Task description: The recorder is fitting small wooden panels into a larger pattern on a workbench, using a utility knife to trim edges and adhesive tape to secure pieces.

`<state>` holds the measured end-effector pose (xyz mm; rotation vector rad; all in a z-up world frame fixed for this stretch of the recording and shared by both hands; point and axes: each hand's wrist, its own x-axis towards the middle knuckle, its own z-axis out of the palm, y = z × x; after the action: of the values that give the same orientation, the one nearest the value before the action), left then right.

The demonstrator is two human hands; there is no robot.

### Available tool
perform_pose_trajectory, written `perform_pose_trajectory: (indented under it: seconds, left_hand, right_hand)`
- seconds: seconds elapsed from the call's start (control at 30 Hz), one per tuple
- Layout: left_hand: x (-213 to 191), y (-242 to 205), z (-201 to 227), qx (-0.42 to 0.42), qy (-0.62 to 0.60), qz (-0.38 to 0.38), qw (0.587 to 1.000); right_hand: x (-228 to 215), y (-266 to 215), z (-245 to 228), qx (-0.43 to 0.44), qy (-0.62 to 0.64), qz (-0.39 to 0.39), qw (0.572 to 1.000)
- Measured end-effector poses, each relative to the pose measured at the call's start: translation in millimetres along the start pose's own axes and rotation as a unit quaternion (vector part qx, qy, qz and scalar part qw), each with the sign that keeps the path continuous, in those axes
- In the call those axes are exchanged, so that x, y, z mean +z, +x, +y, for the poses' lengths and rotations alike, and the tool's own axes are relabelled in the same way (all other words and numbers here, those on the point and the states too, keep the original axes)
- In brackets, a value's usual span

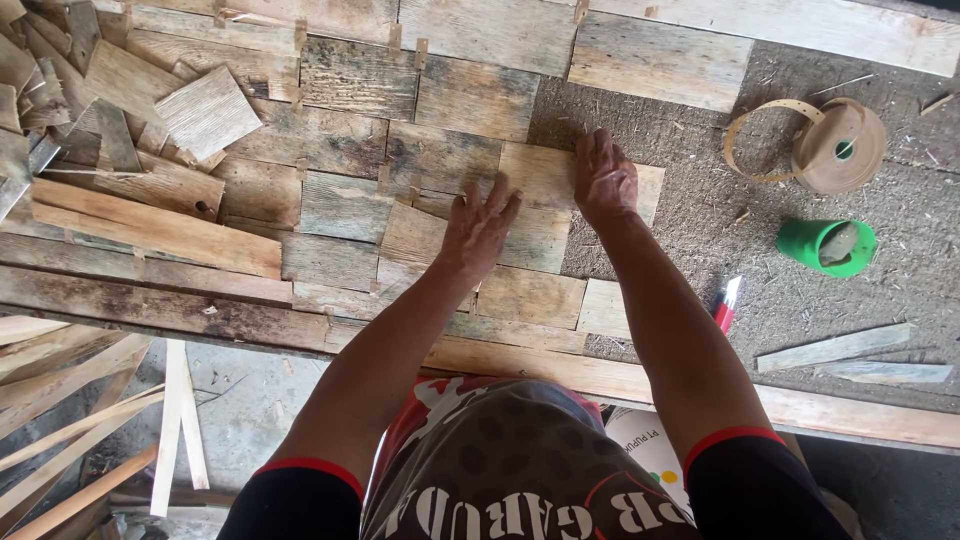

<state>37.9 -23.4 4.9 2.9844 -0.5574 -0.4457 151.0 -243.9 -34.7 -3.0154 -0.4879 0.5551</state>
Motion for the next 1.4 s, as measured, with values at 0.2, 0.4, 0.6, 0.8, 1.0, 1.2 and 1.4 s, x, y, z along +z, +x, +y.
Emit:
perform_pose_trajectory:
  seconds: [0.2, 0.4, 0.6, 0.8, 1.0, 1.2, 1.4]
  left_hand:
    - [-11, 8, -2, 0.003, -0.001, -0.078, 0.997]
    - [-6, 10, -5, 0.019, 0.044, -0.133, 0.990]
    - [2, 13, -12, 0.024, 0.051, -0.102, 0.993]
    - [6, 17, -25, 0.057, 0.025, -0.107, 0.992]
    - [-10, 21, -34, 0.094, 0.026, -0.126, 0.987]
    - [35, 27, -61, 0.064, 0.020, 0.006, 0.998]
    - [30, 28, -64, 0.071, -0.096, 0.176, 0.977]
  right_hand:
    - [13, -17, 17, -0.184, -0.128, 0.238, 0.945]
    - [8, -86, 45, 0.073, 0.349, 0.144, 0.923]
    - [54, -216, 158, 0.197, 0.655, 0.439, 0.583]
    - [128, -387, 286, 0.449, 0.241, 0.516, 0.688]
    - [27, -352, 190, 0.372, 0.090, 0.497, 0.778]
    - [33, -241, 123, 0.307, 0.181, 0.425, 0.832]
    - [15, -169, 56, 0.202, 0.307, 0.311, 0.877]
